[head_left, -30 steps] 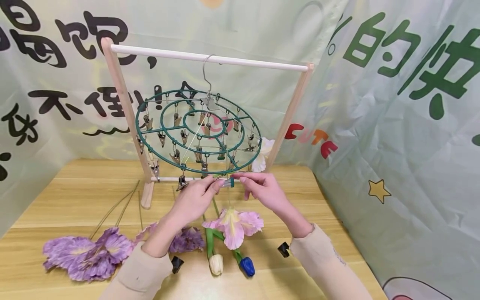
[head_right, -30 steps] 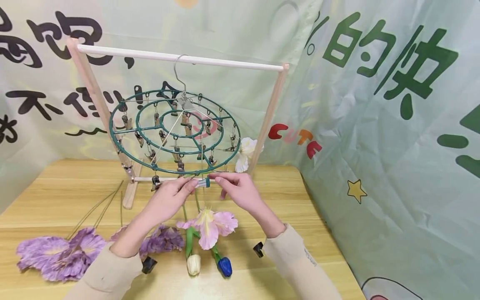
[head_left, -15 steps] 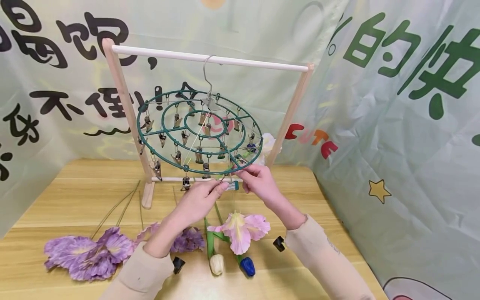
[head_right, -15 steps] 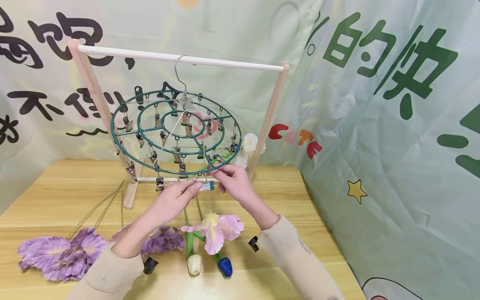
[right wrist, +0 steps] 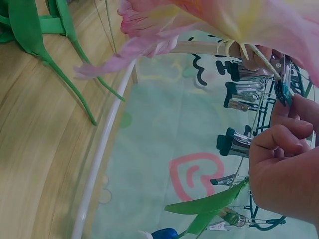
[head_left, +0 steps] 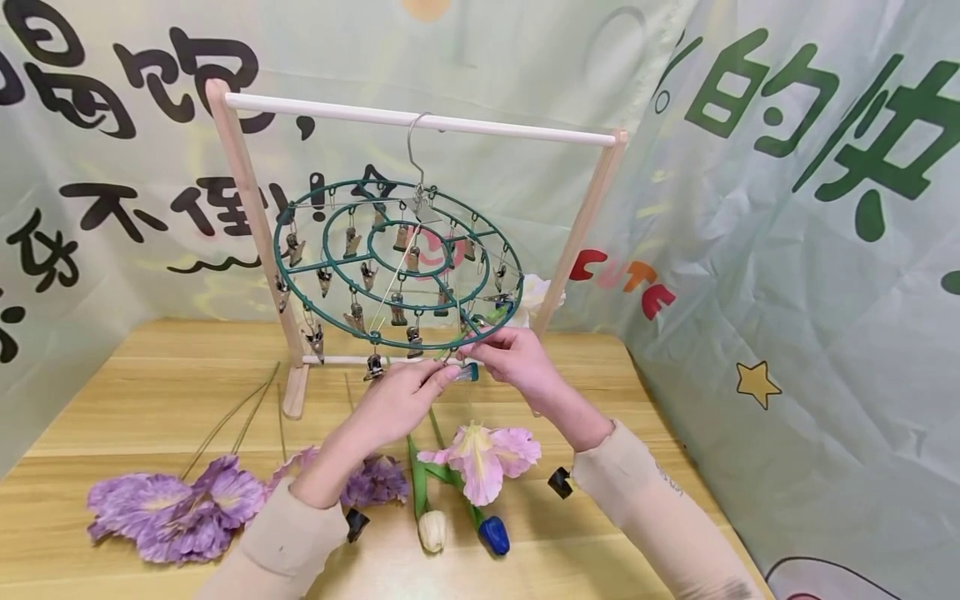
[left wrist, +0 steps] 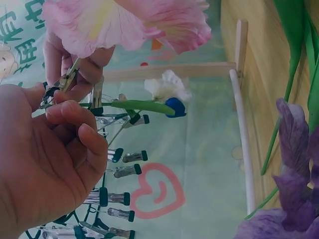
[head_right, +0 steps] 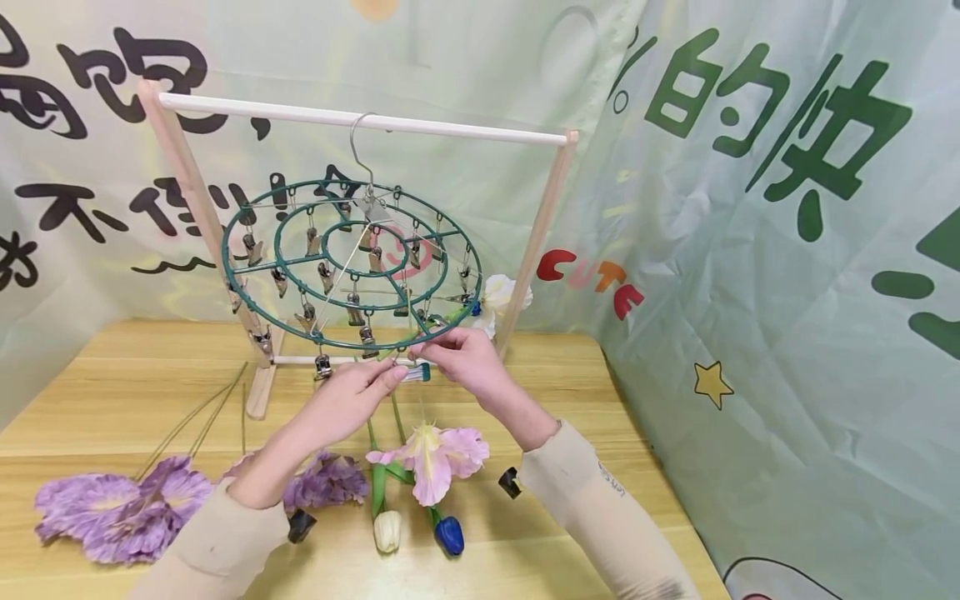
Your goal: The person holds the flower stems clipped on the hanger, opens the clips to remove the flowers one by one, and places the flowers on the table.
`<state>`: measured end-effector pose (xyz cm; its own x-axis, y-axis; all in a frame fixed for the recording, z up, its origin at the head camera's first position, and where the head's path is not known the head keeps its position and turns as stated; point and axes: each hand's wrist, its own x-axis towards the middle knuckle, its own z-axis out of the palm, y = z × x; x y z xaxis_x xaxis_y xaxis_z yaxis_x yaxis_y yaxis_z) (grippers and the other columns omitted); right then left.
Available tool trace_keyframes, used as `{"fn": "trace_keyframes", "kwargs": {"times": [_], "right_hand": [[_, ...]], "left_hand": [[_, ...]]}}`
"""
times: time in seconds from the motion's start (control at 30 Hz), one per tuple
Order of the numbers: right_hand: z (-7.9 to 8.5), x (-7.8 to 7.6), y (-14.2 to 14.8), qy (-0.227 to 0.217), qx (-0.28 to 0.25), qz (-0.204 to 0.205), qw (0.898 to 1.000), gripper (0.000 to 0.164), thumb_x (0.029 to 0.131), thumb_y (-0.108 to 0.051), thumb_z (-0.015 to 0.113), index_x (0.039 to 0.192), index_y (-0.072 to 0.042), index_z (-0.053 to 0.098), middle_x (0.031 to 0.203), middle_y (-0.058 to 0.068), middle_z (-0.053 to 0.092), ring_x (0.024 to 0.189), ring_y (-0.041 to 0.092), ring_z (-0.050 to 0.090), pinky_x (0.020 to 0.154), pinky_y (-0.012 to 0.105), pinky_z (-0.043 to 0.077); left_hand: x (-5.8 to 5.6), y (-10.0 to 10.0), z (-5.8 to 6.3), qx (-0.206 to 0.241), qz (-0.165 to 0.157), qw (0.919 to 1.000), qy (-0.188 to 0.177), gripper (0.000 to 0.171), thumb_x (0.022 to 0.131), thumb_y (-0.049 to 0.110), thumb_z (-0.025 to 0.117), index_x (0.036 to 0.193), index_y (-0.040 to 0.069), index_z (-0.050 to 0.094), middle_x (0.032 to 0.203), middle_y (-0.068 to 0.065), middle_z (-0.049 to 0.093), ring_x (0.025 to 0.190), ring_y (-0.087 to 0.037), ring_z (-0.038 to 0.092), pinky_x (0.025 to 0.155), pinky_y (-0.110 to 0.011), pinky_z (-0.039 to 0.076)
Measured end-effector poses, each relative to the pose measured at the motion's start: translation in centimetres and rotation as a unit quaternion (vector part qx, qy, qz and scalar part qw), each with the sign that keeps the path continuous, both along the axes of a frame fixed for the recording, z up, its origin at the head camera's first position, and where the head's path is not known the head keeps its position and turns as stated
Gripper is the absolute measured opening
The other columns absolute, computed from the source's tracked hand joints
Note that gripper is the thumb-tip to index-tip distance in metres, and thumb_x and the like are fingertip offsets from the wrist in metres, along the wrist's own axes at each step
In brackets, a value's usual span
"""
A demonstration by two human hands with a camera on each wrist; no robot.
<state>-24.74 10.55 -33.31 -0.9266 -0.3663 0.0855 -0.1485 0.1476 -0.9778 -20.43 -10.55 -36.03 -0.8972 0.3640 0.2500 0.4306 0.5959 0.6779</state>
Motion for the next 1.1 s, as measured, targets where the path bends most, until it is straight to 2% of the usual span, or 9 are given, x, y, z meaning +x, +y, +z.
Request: {"fn": "trace_keyframes", "kwargs": {"times": [0.1, 0.23, 0.4, 0.53, 0.63, 0.9, 1.0, 1.1], "right_hand": [[0.11, 0.07, -0.01, -0.006, 0.003, -0.002, 1.0, 0.02, 0.1, -0.01, 0.068, 0.108, 0.006, 0.076, 0.058, -0.006, 0.041, 0.05, 0.009, 0.028, 0.05, 0.023, 0.022], [0.01, 0.03, 0.03, -0.01, 0.008, -0.005, 1.0, 0.019, 0.099, -0.011, 0.069, 0.107, 0.005, 0.076, 0.057, -0.007, 0.038, 0.049, 0.009, 0.027, 0.049, 0.023, 0.022], [-0.16, -0.15, 0.02, -0.005, 0.009, -0.005, 1.0, 0.018, 0.099, -0.011, 0.07, 0.106, 0.004, 0.077, 0.058, -0.007, 0.039, 0.049, 0.009, 0.027, 0.049, 0.023, 0.022], [-0.19, -0.26, -0.01, -0.003, 0.013, -0.005, 1.0, 0.018, 0.099, -0.012, 0.071, 0.106, 0.003, 0.077, 0.059, -0.007, 0.04, 0.049, 0.01, 0.027, 0.049, 0.023, 0.023], [-0.21, -0.29, -0.04, -0.005, 0.013, -0.005, 1.0, 0.017, 0.098, -0.011, 0.071, 0.106, 0.003, 0.077, 0.059, -0.007, 0.039, 0.049, 0.01, 0.027, 0.048, 0.023, 0.023], [-0.2, -0.35, -0.22, -0.002, 0.012, -0.004, 1.0, 0.016, 0.098, -0.01, 0.071, 0.105, 0.003, 0.077, 0.06, -0.007, 0.043, 0.05, 0.009, 0.028, 0.048, 0.022, 0.023], [-0.19, -0.36, -0.22, -0.001, 0.015, -0.004, 1.0, 0.016, 0.098, -0.01, 0.071, 0.105, 0.004, 0.077, 0.06, -0.007, 0.043, 0.05, 0.009, 0.028, 0.048, 0.022, 0.024], [-0.15, -0.38, -0.21, 0.002, 0.018, -0.003, 1.0, 0.017, 0.098, -0.01, 0.071, 0.105, 0.004, 0.077, 0.059, -0.007, 0.043, 0.049, 0.009, 0.029, 0.048, 0.022, 0.024]], "left_hand": [[-0.12, -0.03, 0.01, -0.001, -0.004, 0.9999, -0.011, 0.054, 0.11, 0.056, 0.038, 0.12, 0.016, 0.073, 0.085, 0.002, 0.065, 0.081, -0.017, 0.063, 0.071, -0.041, 0.054], [-0.29, -0.19, 0.03, 0.002, -0.018, 0.9997, -0.016, 0.054, 0.11, 0.056, 0.039, 0.128, 0.017, 0.072, 0.094, 0.003, 0.068, 0.091, -0.016, 0.065, 0.078, -0.041, 0.056], [-0.49, -0.37, -0.02, 0.013, -0.036, 0.9992, -0.01, 0.05, 0.111, 0.05, 0.041, 0.125, 0.014, 0.072, 0.085, 0.002, 0.06, 0.081, -0.016, 0.058, 0.071, -0.037, 0.051], [-0.64, -0.38, -0.11, 0.01, -0.034, 0.9993, -0.006, 0.046, 0.111, 0.05, 0.042, 0.109, 0.015, 0.071, 0.071, 0.003, 0.047, 0.064, -0.014, 0.045, 0.056, -0.032, 0.04], [-0.66, -0.35, -0.16, 0.009, -0.03, 0.9995, -0.006, 0.045, 0.111, 0.051, 0.042, 0.103, 0.016, 0.068, 0.068, 0.003, 0.042, 0.058, -0.012, 0.036, 0.051, -0.03, 0.033], [-0.59, -0.31, -0.15, 0.007, -0.02, 0.9997, 0.009, 0.045, 0.111, 0.051, 0.044, 0.105, 0.015, 0.071, 0.068, 0.003, 0.043, 0.059, -0.013, 0.039, 0.052, -0.03, 0.035], [-0.56, -0.33, -0.16, 0.008, -0.018, 0.9997, 0.015, 0.045, 0.11, 0.051, 0.044, 0.096, 0.017, 0.07, 0.066, 0.003, 0.043, 0.059, -0.013, 0.039, 0.052, -0.03, 0.035], [-0.53, -0.35, -0.15, 0.011, -0.016, 0.9996, 0.023, 0.046, 0.11, 0.05, 0.045, 0.083, 0.019, 0.063, 0.065, 0.003, 0.042, 0.057, -0.013, 0.037, 0.051, -0.029, 0.034]]}}
